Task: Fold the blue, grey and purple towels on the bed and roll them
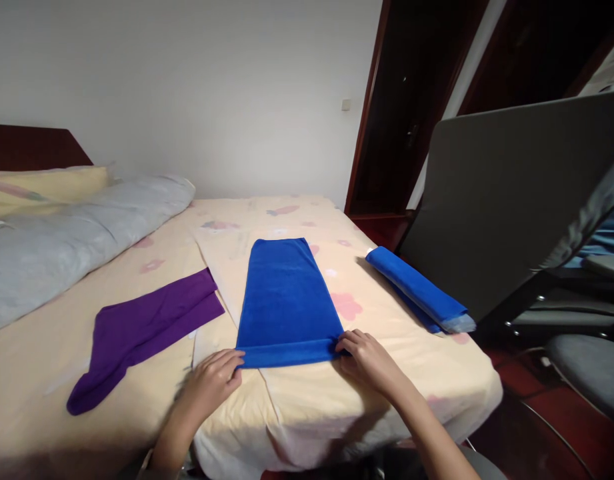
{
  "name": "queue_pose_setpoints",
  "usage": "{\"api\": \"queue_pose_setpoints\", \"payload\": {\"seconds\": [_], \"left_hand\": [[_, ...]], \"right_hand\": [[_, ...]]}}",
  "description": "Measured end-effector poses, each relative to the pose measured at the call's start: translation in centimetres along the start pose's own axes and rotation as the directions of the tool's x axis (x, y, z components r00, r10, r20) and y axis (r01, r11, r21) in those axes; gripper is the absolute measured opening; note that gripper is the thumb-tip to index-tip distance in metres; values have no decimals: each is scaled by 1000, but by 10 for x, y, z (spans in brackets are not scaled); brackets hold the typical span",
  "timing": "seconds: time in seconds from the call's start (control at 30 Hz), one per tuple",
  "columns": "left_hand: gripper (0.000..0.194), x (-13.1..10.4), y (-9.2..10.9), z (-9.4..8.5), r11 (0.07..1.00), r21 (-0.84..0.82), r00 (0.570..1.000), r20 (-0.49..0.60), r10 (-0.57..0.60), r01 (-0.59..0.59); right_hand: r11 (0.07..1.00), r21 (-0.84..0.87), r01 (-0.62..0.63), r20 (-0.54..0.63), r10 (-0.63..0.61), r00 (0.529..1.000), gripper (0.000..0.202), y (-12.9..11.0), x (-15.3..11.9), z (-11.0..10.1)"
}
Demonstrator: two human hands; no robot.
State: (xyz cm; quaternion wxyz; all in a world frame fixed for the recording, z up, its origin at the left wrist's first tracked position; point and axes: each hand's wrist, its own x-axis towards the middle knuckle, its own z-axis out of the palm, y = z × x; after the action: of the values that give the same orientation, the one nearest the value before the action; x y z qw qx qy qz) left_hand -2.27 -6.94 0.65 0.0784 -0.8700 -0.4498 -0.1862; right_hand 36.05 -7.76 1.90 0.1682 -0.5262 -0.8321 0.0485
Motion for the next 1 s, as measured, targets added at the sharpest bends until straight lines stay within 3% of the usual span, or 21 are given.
{"api": "queue_pose_setpoints", "payload": {"seconds": [0.17, 0.43, 0.7, 0.83, 1.0], "left_hand": [[17, 2, 3, -10, 997, -68, 999, 27, -42, 44], [22, 1, -1, -11, 996, -62, 994, 97, -57, 63], [23, -1, 11, -26, 995, -59, 993, 91, -70, 76], [21, 0, 12, -23, 973, -157, 974, 177, -142, 171], [14, 4, -7, -12, 852, -379, 931, 197, -308, 361]], "right_hand": [[998, 60, 0, 37, -3, 999, 23, -3, 0, -9], [1000, 12, -13, 62, 12, 998, 31, 4, -1, -2], [997, 63, -39, 84, 34, 996, 24, 6, -9, -20], [978, 192, -77, 116, 55, 992, 20, 5, -10, -22], [913, 373, -166, 98, 139, 985, 22, 11, -5, -17]]}}
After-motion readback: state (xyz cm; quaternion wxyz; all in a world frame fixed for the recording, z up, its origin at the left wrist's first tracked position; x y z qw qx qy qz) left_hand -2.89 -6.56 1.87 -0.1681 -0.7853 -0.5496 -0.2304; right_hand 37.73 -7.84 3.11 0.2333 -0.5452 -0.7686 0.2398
